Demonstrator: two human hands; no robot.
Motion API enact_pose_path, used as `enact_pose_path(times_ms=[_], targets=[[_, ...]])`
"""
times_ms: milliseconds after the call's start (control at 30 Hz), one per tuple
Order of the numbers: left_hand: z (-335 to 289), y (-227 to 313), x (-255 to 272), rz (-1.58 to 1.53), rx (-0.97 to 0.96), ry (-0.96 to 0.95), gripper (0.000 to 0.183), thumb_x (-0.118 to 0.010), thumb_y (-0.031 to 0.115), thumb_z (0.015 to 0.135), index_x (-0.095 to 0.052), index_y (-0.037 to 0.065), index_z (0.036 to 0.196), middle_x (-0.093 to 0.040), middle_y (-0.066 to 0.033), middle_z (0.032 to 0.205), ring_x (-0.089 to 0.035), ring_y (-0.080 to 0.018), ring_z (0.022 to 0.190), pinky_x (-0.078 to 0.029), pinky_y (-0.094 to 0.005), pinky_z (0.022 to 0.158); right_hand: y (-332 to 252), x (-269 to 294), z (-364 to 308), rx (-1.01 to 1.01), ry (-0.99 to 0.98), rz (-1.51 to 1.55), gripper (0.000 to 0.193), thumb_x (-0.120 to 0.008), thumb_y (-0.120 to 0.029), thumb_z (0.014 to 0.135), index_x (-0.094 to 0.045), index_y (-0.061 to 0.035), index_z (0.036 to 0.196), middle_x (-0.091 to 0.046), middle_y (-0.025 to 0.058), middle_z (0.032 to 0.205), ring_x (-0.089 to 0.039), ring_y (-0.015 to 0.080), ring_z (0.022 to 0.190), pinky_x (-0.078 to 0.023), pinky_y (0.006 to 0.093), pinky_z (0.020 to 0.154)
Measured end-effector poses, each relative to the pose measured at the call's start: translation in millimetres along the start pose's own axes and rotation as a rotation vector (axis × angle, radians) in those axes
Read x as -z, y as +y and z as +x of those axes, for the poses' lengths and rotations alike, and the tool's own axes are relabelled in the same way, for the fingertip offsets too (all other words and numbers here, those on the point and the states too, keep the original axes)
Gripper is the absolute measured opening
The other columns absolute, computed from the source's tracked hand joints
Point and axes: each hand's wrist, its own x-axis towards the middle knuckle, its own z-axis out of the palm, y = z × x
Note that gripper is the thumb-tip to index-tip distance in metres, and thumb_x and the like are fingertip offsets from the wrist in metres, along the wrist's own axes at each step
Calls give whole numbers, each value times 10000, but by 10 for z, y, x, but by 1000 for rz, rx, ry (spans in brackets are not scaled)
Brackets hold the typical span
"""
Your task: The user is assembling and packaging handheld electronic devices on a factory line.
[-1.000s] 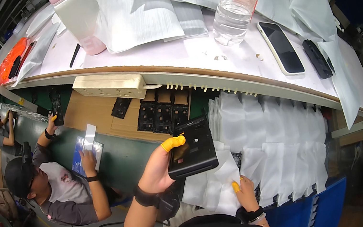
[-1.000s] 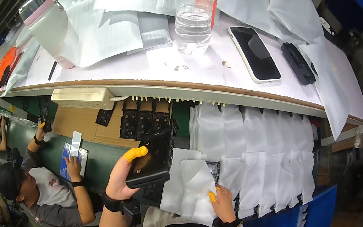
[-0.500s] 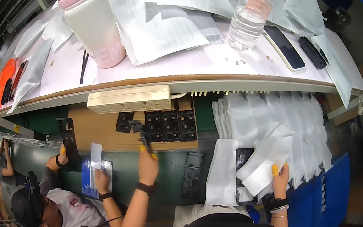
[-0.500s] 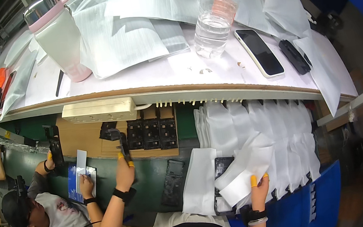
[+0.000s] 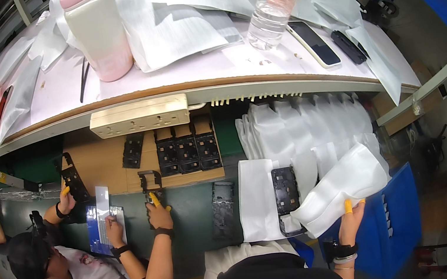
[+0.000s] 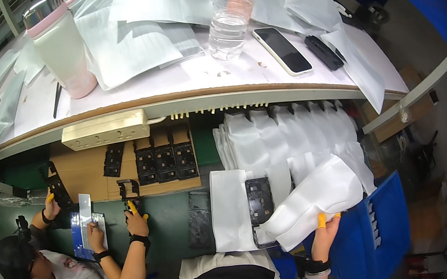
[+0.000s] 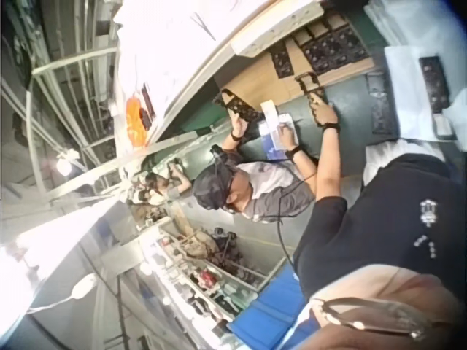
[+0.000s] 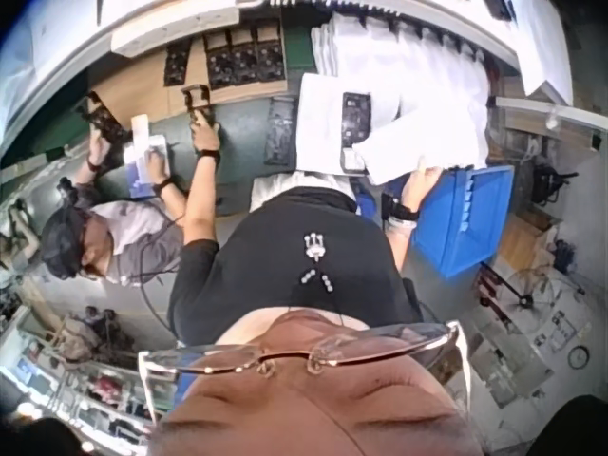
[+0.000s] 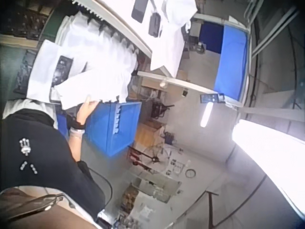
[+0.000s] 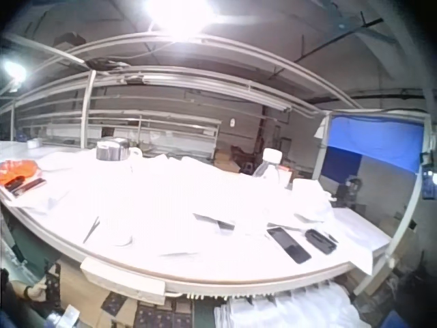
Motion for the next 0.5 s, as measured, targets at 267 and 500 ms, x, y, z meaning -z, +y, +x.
enact_pose_path(times_ms=[267, 500], targets=[[-719, 692, 333, -201, -309, 42, 531, -583, 295, 776, -400, 24, 1194, -371, -200, 1191, -481, -356, 958, -446, -427, 763, 181, 79, -156, -343, -107, 281, 265, -458, -12, 839, -465, 22, 1101, -510, 96, 1096, -505, 186, 996, -414, 310, 860], [-1540, 1112, -363, 54, -388, -291, 768, -677, 464, 633, -368, 86, 1227, -283, -164, 1260, -362, -329, 1096, -440, -444, 775, 143, 28, -296, -292, -146, 140, 354, -518, 49, 789, -427, 26, 1131, -518, 101, 1095, -513, 158, 976, -408, 269, 848]])
